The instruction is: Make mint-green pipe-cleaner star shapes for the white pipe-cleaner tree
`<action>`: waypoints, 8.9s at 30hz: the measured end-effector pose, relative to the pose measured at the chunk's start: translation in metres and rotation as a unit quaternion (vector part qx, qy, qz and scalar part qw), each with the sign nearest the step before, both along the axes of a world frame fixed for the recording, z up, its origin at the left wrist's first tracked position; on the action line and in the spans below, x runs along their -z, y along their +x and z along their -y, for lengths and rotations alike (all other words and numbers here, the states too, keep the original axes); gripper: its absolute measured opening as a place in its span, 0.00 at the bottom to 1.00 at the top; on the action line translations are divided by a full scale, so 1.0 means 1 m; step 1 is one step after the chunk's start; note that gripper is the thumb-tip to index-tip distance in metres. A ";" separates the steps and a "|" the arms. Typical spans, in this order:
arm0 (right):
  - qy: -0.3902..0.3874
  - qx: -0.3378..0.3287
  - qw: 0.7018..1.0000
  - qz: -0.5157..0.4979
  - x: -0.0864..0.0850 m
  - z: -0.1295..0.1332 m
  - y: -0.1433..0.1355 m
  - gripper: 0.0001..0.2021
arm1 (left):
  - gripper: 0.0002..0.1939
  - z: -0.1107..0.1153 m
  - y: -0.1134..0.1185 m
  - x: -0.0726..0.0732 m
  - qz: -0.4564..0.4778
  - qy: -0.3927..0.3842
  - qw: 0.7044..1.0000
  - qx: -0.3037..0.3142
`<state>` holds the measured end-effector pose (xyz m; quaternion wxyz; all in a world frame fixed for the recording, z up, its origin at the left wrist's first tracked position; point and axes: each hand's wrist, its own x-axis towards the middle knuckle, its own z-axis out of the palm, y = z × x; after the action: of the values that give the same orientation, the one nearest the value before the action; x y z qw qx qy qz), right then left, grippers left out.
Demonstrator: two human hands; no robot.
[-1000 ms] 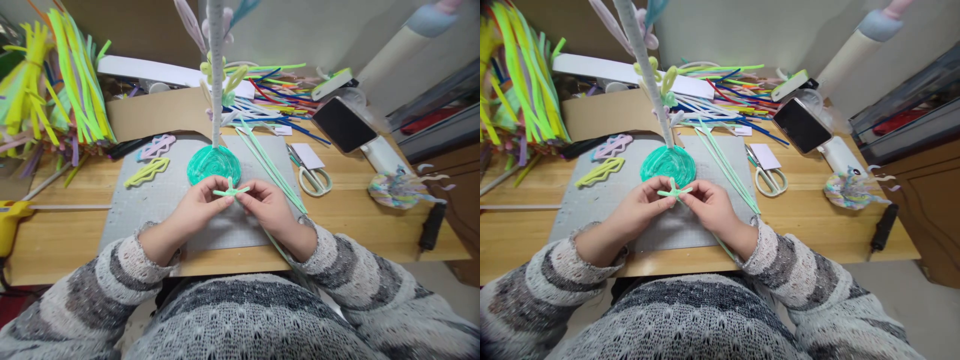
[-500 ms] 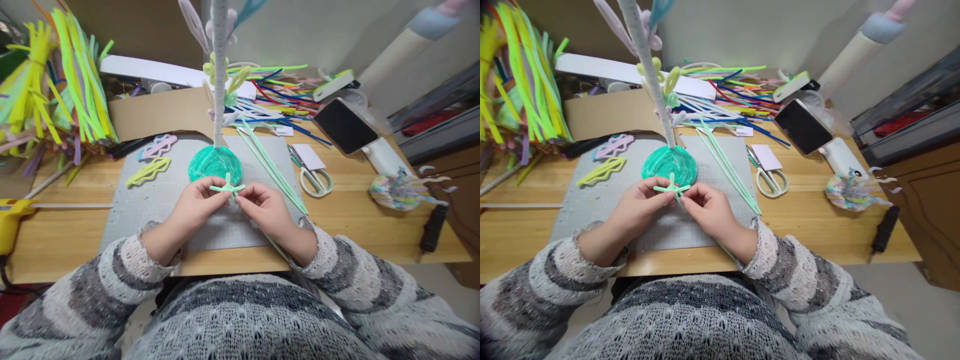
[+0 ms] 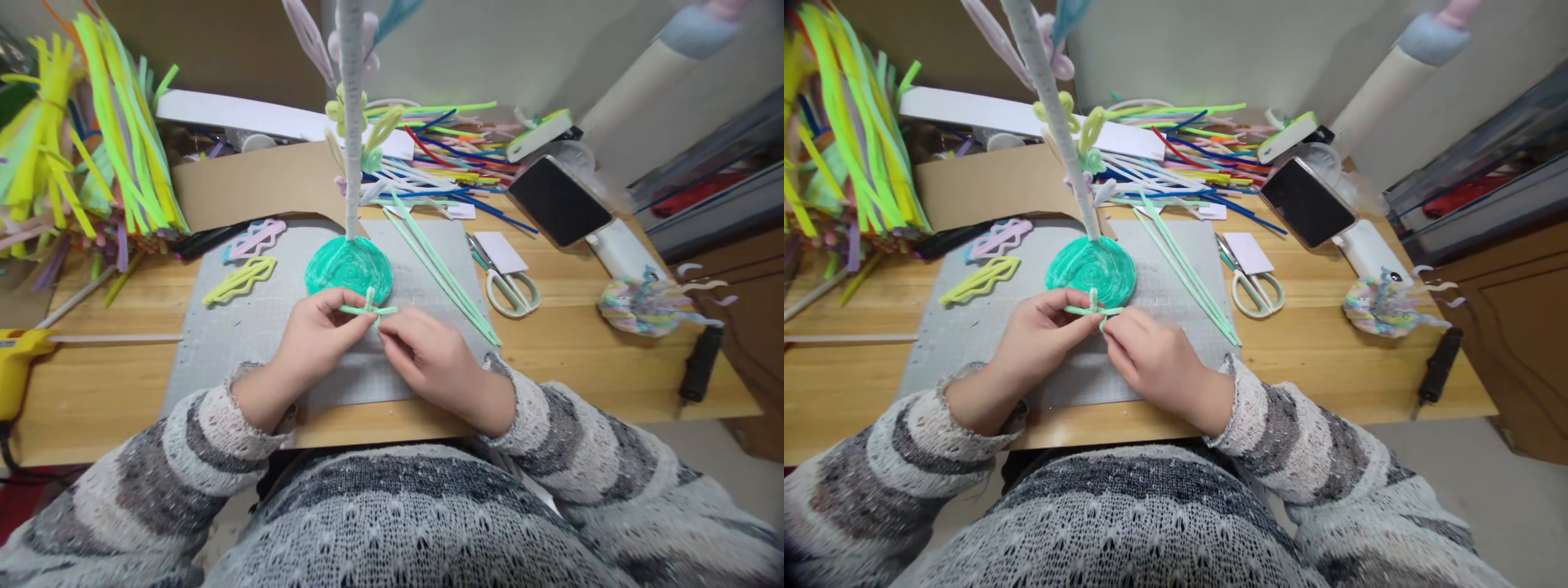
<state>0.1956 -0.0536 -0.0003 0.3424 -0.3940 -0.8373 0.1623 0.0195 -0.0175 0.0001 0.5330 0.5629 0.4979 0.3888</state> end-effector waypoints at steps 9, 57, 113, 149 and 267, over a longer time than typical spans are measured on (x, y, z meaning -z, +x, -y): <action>-0.028 -0.068 0.996 -0.051 -0.035 -0.028 0.015 0.05 | 0.10 -0.007 -0.012 -0.010 0.068 -0.072 0.981 0.167; -0.211 -0.005 0.930 -0.299 0.012 -0.024 -0.003 0.04 | 0.13 -0.002 -0.002 0.000 0.236 -0.159 0.956 0.072; -0.274 -0.031 0.863 -0.424 0.021 -0.022 -0.014 0.07 | 0.11 0.003 0.002 0.003 0.083 0.094 0.991 0.053; -0.415 -0.077 0.824 -0.377 0.012 -0.034 0.002 0.07 | 0.10 -0.001 -0.002 0.000 0.141 -0.031 0.988 0.050; -0.017 0.044 0.997 -0.063 0.002 -0.007 -0.003 0.05 | 0.10 0.003 -0.001 0.002 -0.027 0.078 0.996 -0.028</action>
<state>0.1923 -0.0466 -0.0022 0.3950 -0.4252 -0.7928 0.1859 0.0184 -0.0205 -0.0015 0.4628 0.5988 0.4959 0.4259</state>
